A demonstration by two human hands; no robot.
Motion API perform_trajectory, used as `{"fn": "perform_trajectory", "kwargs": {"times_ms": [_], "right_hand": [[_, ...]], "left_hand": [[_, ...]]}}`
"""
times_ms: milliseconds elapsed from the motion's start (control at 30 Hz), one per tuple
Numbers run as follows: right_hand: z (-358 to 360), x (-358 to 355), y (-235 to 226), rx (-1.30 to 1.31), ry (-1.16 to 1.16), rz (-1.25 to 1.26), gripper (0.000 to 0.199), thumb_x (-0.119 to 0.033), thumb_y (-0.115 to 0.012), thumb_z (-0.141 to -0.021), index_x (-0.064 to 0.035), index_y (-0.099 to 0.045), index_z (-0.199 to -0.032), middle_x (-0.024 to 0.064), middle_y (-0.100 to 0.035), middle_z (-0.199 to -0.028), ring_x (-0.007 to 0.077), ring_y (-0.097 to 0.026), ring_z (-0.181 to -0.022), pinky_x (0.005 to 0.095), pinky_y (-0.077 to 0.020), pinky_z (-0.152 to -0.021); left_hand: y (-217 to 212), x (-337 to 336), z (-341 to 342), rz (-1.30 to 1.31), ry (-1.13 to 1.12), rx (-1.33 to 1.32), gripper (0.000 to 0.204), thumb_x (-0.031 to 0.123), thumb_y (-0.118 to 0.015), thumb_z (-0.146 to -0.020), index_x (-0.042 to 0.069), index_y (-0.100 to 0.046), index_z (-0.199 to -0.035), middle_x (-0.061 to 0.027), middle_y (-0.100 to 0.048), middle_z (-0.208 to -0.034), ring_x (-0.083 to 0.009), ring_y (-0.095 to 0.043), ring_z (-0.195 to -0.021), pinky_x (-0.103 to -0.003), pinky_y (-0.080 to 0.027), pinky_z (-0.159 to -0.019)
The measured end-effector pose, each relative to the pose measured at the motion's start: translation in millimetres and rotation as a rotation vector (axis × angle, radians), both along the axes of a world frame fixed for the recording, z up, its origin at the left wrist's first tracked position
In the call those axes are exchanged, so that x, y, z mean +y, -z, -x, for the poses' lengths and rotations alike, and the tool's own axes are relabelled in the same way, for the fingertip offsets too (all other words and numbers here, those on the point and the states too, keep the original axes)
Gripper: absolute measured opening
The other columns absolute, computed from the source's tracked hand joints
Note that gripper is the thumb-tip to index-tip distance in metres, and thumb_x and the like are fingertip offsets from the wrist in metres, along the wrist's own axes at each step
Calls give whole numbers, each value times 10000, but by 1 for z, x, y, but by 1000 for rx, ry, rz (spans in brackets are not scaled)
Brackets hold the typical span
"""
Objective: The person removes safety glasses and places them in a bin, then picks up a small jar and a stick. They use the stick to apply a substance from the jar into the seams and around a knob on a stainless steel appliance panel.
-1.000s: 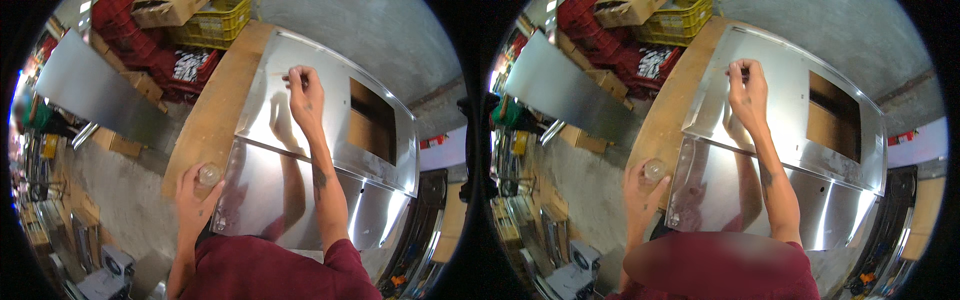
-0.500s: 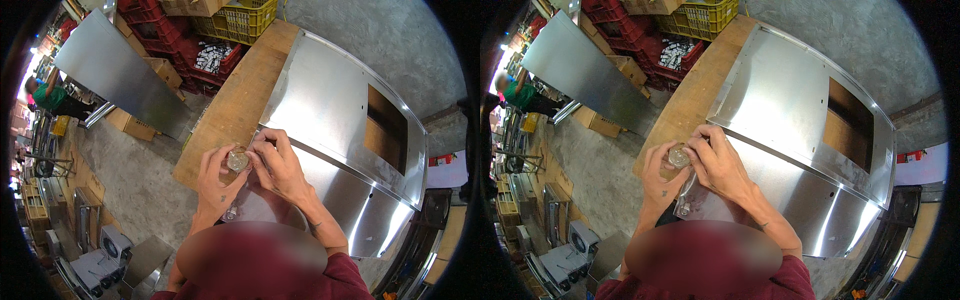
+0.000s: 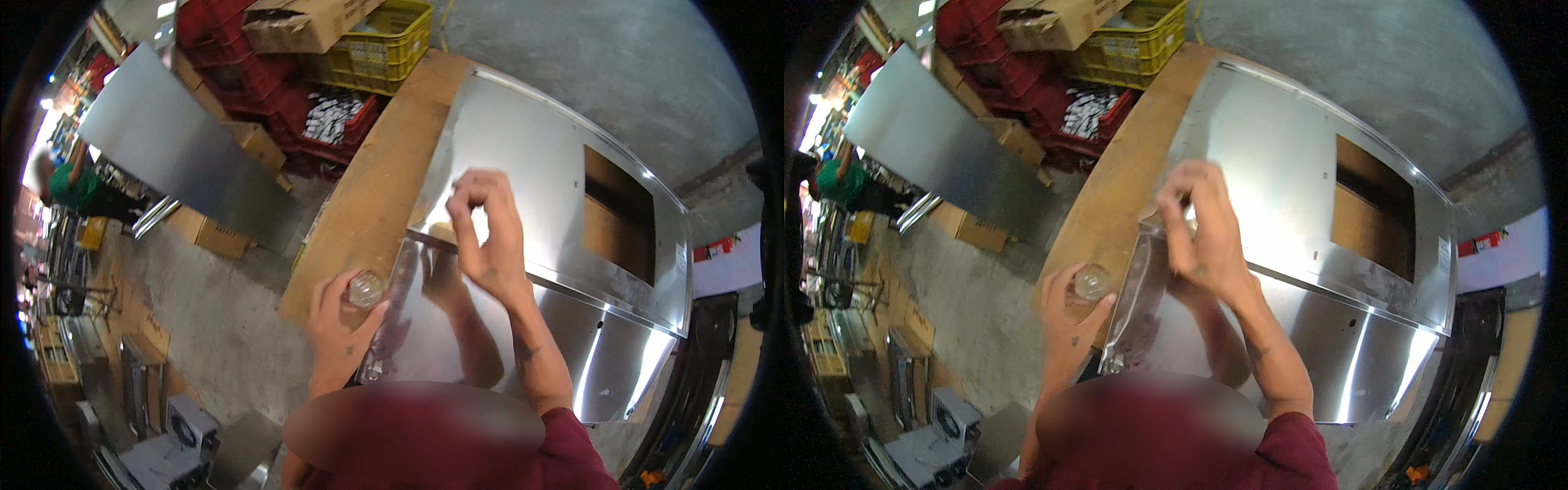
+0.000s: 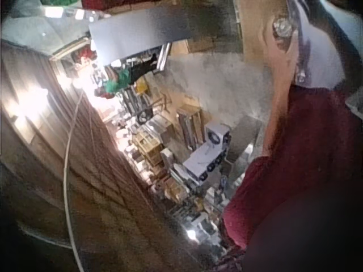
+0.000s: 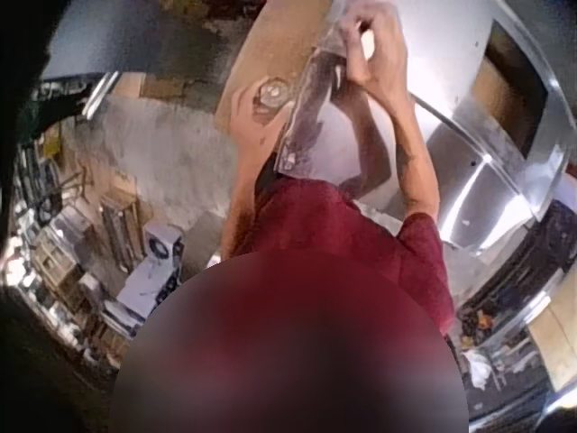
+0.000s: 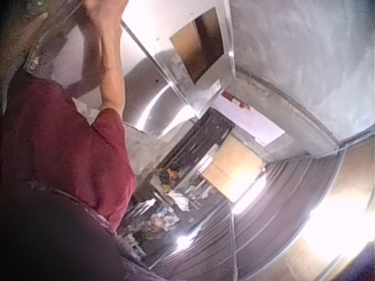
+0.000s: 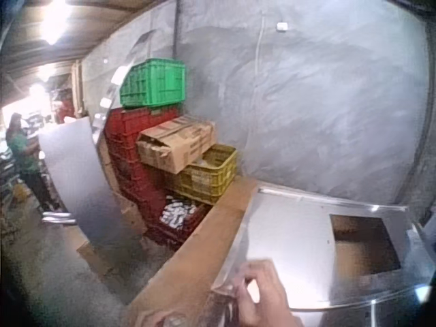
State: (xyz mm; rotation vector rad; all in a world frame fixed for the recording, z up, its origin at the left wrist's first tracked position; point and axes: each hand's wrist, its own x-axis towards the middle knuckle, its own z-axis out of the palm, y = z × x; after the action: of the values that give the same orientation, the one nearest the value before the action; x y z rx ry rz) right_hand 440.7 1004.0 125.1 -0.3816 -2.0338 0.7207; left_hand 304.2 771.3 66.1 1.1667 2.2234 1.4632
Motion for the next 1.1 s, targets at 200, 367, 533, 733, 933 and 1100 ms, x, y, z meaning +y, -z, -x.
{"fn": "perform_trajectory", "kwargs": {"times_ms": [200, 367, 533, 733, 933, 1100], "right_hand": [[38, 168, 27, 201, 362, 131, 134, -105, -677, -1139, 28, -664, -1134, 192, -665, -1092, 325, -668, -992, 431, -564, -900], [68, 289, 99, 173, 517, 129, 179, -134, -682, -1125, 43, -666, -1143, 266, -682, -1122, 436, -668, -1057, 518, -542, -972], [88, 316, 140, 152, 523, 206, 190, -120, -674, -1114, 67, -646, -1128, 306, -680, -1145, 489, -662, -1073, 546, -539, -983], [87, 305, 144, 48, 507, 151, 184, -117, -669, -1108, 65, -640, -1121, 311, -676, -1148, 491, -661, -1101, 557, -532, -1002], [85, 301, 138, 29, 465, 127, 193, -125, -677, -1107, 63, -644, -1135, 311, -674, -1153, 494, -659, -1115, 551, -536, -1018], [86, 301, 140, 23, 466, 96, 214, -140, -688, -1111, 65, -642, -1151, 318, -661, -1189, 490, -669, -1106, 538, -555, -1011]], "left_hand": [[12, -9, 6, 77, -8, -23, 651, 57, -945, -930, 35, -658, -1514, -128, -613, -1408, -243, -702, -1237, -351, -640, -927], [14, -11, 12, 112, -14, -50, 640, 49, -928, -950, 16, -645, -1523, -128, -605, -1378, -220, -706, -1179, -342, -638, -927], [19, -17, 16, 123, -49, -12, 621, 72, -914, -972, 11, -640, -1526, -112, -625, -1369, -205, -707, -1145, -339, -613, -910], [23, -19, 18, 169, -50, -26, 619, 111, -914, -988, 19, -637, -1535, -102, -652, -1363, -195, -712, -1167, -343, -588, -930], [24, -8, 13, 172, -25, -16, 625, 120, -917, -989, 24, -638, -1540, -95, -642, -1354, -189, -712, -1155, -319, -567, -918], [23, -8, 14, 191, -22, -1, 617, 91, -916, -985, 20, -646, -1534, -102, -632, -1356, -198, -717, -1168, -327, -599, -921]]}}
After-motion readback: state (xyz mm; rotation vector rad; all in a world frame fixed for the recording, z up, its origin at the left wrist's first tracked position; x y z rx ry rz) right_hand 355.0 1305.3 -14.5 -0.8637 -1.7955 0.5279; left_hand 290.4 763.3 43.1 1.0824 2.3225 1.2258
